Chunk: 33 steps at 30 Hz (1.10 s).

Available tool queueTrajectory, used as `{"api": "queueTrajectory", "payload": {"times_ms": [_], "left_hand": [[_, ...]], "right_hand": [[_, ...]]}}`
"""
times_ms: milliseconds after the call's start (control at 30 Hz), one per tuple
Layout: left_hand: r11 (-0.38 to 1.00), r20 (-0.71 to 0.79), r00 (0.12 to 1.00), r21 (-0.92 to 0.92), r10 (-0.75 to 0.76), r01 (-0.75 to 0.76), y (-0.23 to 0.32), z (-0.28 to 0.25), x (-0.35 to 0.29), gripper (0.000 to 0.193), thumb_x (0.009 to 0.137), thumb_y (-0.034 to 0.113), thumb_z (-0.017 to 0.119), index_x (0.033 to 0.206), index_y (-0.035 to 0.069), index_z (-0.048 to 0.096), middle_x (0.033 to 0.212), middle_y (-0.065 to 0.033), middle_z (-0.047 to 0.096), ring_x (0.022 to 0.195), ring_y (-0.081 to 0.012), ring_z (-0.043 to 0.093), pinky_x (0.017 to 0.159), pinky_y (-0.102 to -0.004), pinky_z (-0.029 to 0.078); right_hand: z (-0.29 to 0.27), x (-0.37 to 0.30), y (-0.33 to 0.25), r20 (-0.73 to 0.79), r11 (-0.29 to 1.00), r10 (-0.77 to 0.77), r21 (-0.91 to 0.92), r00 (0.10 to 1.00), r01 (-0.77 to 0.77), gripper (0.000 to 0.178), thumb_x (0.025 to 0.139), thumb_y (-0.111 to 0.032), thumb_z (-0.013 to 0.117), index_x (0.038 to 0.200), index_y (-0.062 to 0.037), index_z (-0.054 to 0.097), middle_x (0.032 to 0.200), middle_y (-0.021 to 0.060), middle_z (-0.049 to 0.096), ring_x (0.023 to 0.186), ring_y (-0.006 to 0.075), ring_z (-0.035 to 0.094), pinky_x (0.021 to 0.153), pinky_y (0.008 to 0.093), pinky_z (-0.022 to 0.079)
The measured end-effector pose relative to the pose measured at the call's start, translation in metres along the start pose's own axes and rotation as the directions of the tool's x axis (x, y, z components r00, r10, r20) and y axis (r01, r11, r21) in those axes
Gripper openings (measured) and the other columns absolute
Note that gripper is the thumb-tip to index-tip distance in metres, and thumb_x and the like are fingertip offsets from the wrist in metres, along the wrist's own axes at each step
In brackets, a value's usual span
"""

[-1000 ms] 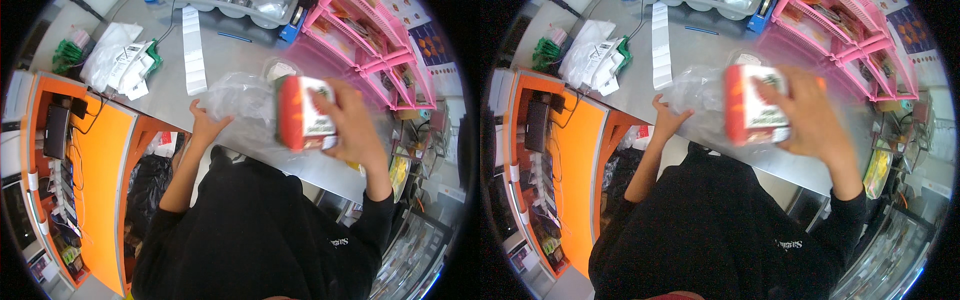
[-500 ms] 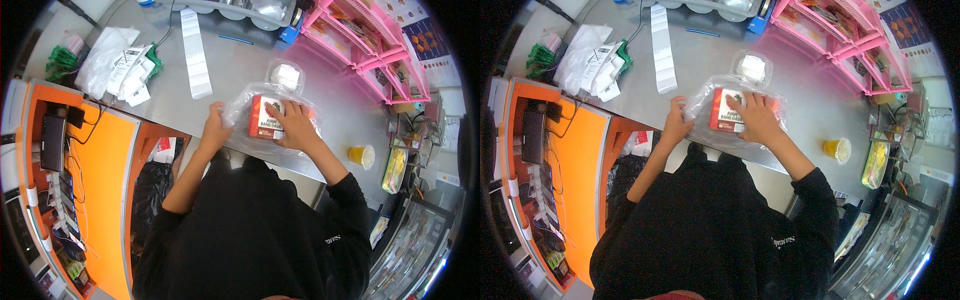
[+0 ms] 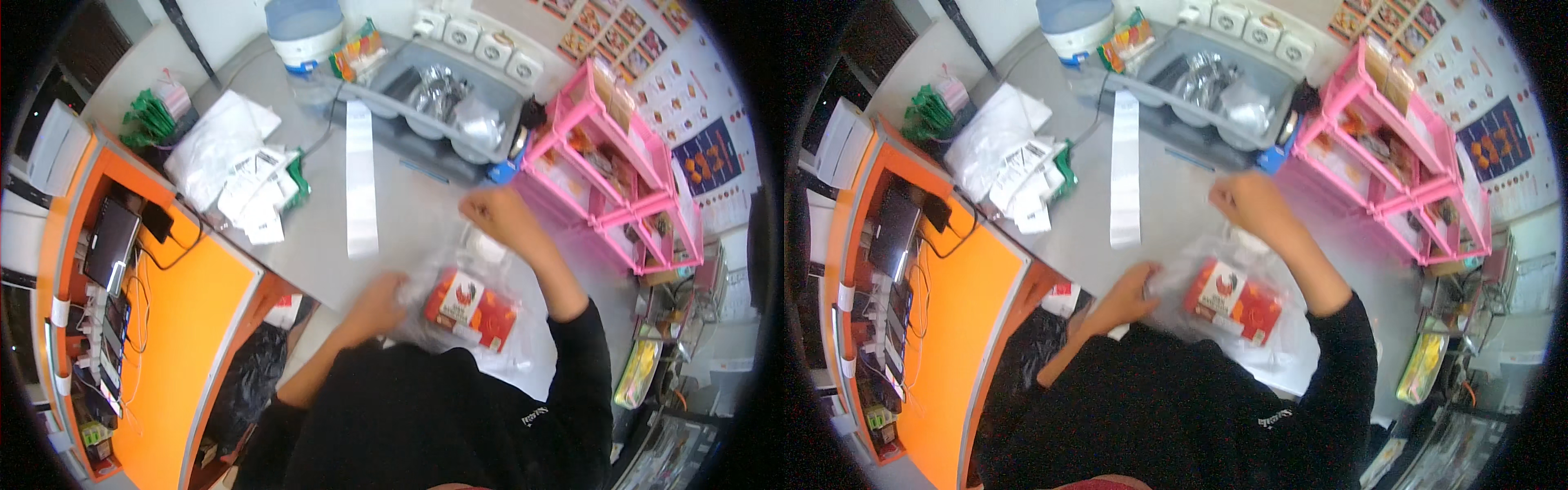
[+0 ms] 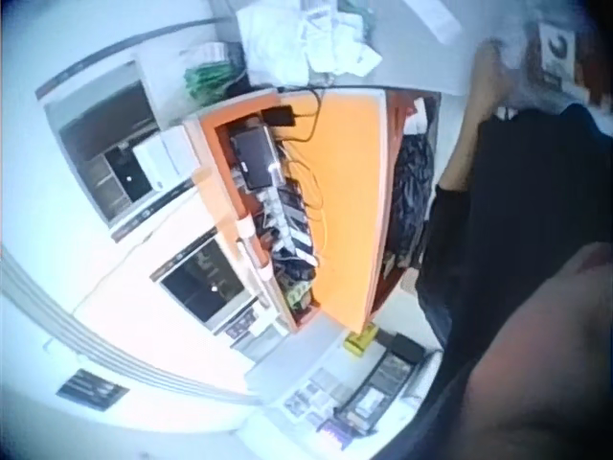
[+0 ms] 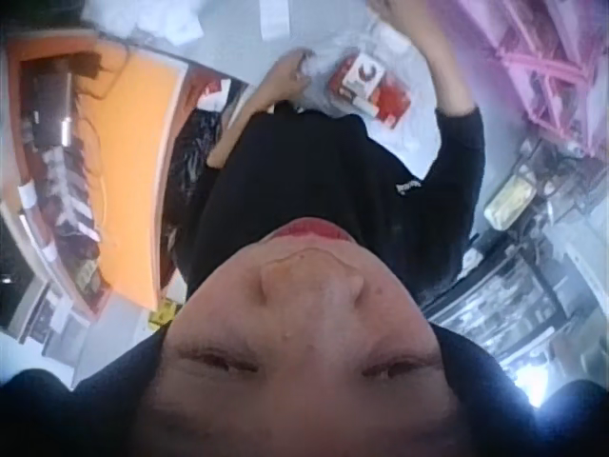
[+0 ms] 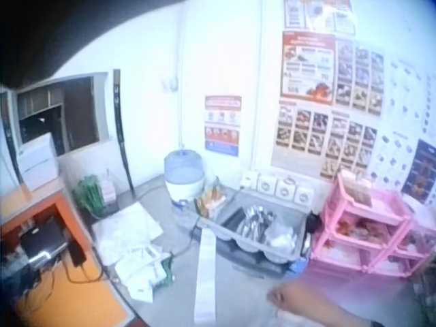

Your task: The person packs food items for a delivery order by placing a food box into a plastic bag, adding plastic-wrapped containers, and then pouring a beverage into a cup, sealing it, and placing it in a separate bag with the receipt.

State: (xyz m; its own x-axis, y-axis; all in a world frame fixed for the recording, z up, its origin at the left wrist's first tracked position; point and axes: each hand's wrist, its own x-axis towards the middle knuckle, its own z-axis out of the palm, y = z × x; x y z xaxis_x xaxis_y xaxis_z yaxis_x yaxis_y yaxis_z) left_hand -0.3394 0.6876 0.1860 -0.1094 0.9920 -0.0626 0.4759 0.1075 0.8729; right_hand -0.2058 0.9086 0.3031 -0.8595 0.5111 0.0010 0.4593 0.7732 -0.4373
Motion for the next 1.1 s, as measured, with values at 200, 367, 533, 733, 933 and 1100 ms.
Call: {"api": "queueTrajectory", "payload": {"times_ms": [200,367,533,733,933,1100], "left_hand": [[0.938,0.349,0.925,-0.247,-0.149,0.244,-0.006,-0.009,0.014,0.062,0.068,0.036,0.071,0.113,0.003,0.045,0.107,-0.0143,0.051,0.098,-0.0224,0.049,0.084,-0.032,0.039],[0.77,0.448,0.891,-0.541,-0.076,0.338,-0.011,-0.012,0.023,0.048,0.073,0.029,0.068,0.108,0.004,0.045,0.099,-0.0074,0.051,0.092,-0.0164,0.049,0.08,-0.0286,0.039],[0.638,0.484,0.871,-0.646,-0.082,0.419,-0.014,-0.004,0.027,0.039,0.076,0.023,0.066,0.104,0.005,0.047,0.097,-0.0058,0.052,0.092,-0.0129,0.048,0.081,-0.0264,0.037],[0.766,0.385,0.913,-0.544,-0.134,0.342,-0.006,-0.001,0.019,0.043,0.072,0.023,0.07,0.103,0.005,0.047,0.093,-0.0064,0.054,0.089,-0.0135,0.05,0.078,-0.0263,0.039],[0.661,0.275,0.922,-0.642,-0.273,0.388,0.018,-0.001,0.019,0.02,0.069,0.011,0.069,0.082,0.006,0.055,0.08,-0.0031,0.057,0.08,-0.0133,0.054,0.073,-0.0271,0.044],[0.609,-0.026,0.992,-0.792,-0.123,0.055,0.028,0.006,0.017,0.014,0.075,0.009,0.064,0.086,0.005,0.056,0.077,-0.0022,0.056,0.072,-0.0105,0.054,0.067,-0.0244,0.043]], "right_hand": [[0.053,0.262,0.103,-0.225,0.927,-0.177,-0.364,0.958,0.086,0.017,0.074,-0.015,0.05,0.08,-0.0088,0.065,0.079,0.0145,0.062,0.078,0.0298,0.06,0.07,0.0391,0.048],[0.106,0.359,0.148,-0.032,0.841,-0.184,-0.523,0.982,0.14,0.019,0.074,-0.015,0.05,0.084,-0.0104,0.065,0.083,0.0127,0.062,0.082,0.0279,0.06,0.073,0.038,0.047],[0.09,0.362,0.132,0.116,0.764,-0.339,-0.546,0.934,0.345,0.018,0.074,-0.013,0.049,0.083,-0.0075,0.064,0.088,0.0117,0.061,0.085,0.0281,0.059,0.073,0.0369,0.048],[0.047,0.332,0.134,-0.265,0.842,-0.524,-0.309,0.81,0.443,0.013,0.075,-0.012,0.055,0.085,-0.0079,0.062,0.082,0.0104,0.06,0.078,0.0275,0.058,0.069,0.0356,0.046],[-0.043,0.179,0.058,-0.659,0.924,-0.169,0.153,0.733,0.35,0.019,0.085,-0.02,0.053,0.092,-0.0033,0.057,0.079,0.0076,0.06,0.069,0.0156,0.057,0.064,0.0246,0.045],[-0.055,-0.051,-0.044,-0.521,0.688,0.069,0.642,0.851,0.338,0.022,0.085,-0.019,0.052,0.083,0.0031,0.054,0.072,0.0084,0.058,0.064,0.0137,0.055,0.054,0.0263,0.045]]}}
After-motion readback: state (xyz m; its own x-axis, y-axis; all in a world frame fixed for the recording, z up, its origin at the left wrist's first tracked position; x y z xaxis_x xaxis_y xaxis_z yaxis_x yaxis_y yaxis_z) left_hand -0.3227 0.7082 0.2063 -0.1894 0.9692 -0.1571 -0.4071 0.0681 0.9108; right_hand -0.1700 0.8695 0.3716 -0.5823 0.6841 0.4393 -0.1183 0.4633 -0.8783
